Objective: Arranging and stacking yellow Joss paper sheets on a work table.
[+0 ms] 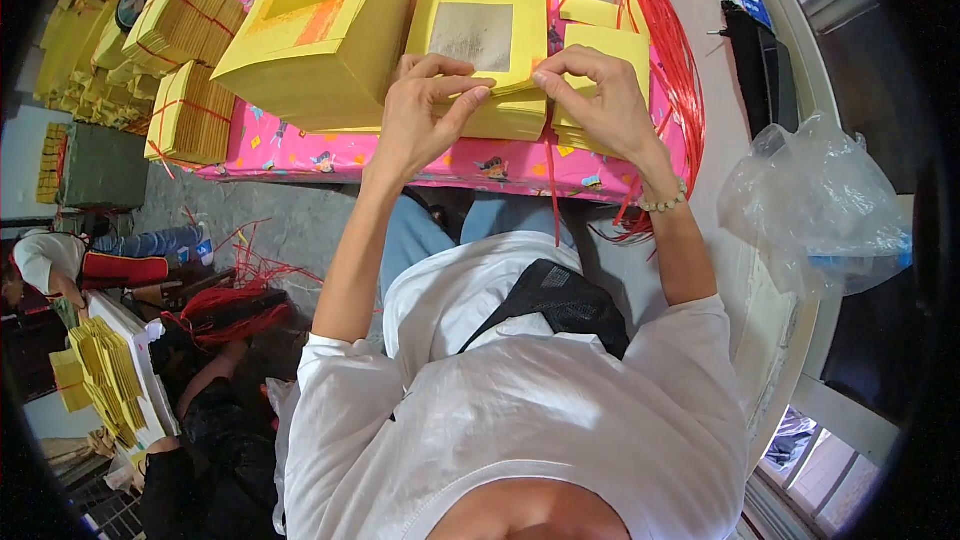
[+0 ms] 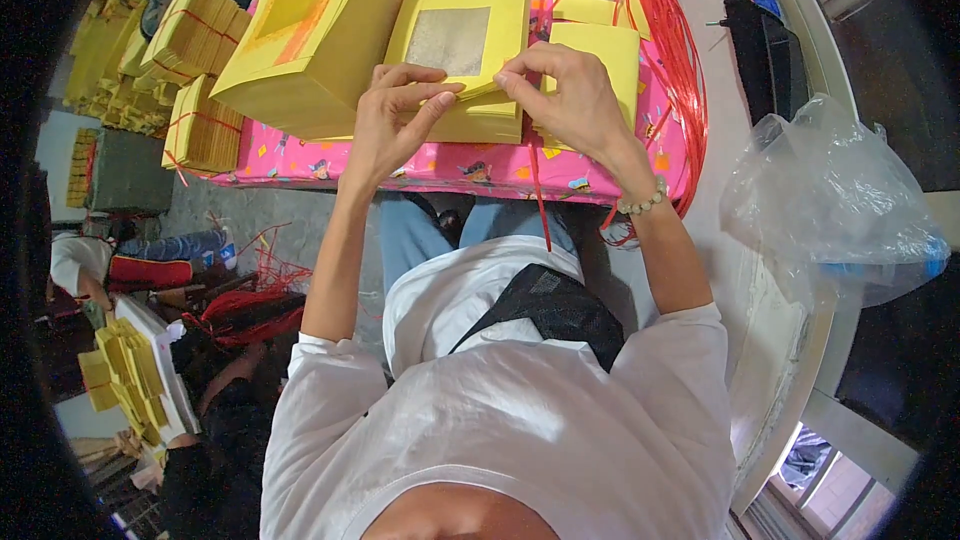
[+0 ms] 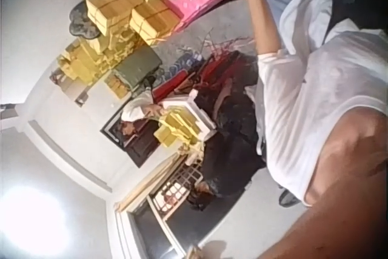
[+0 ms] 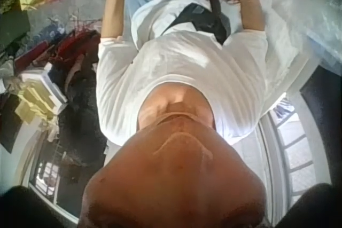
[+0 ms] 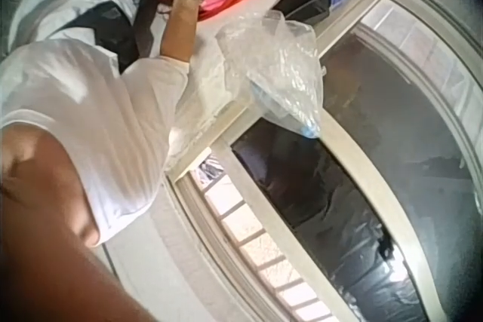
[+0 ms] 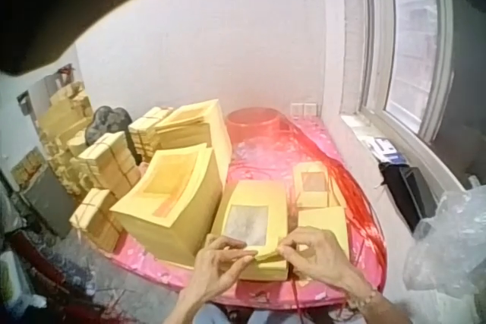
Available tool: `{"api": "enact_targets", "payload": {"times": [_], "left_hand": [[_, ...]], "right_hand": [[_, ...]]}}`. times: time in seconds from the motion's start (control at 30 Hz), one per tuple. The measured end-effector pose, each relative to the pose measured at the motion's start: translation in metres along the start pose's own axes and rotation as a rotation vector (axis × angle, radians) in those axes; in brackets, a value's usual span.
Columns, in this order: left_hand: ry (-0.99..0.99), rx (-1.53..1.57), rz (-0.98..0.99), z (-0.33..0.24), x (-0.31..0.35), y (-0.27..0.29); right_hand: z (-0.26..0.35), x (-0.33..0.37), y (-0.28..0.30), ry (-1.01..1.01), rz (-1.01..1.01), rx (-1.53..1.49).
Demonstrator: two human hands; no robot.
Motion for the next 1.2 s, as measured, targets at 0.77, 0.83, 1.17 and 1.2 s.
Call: {"api": "enact_targets", "payload": {"times": [0.77,0.83,1.17,1.2], "left_hand": [[-0.087,-0.059,0.031,-0.012,-0.006,0.007],[-0.131,-0.173,0.029,-0.019,-0.009,0.009],[-0.192,-0.12,-0.279,-0.024,-0.021,0.027],[-0.163,-0.023,-0.317,-0.027,-0.018,0.032]], "right_hand": [[0.008,-0.008,0.004,0.016,-0.067,0.081],[0.013,-0.012,0.007,0.047,-0.101,0.105],[-0.004,-0.022,0.01,-0.003,-0.344,-0.34],[-0.013,-0.023,0.004,-0.019,-0.288,-0.409]]}}
Point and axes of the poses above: each hand's wrist, its own x-axis away from the middle knuckle, its own y-axis out of the back of the hand, z = x × y, the point moved 5 cm from there along -x, towards the middle knuckle, and after that the axes turned 4 degrees about -x, right-handed, at the moved point
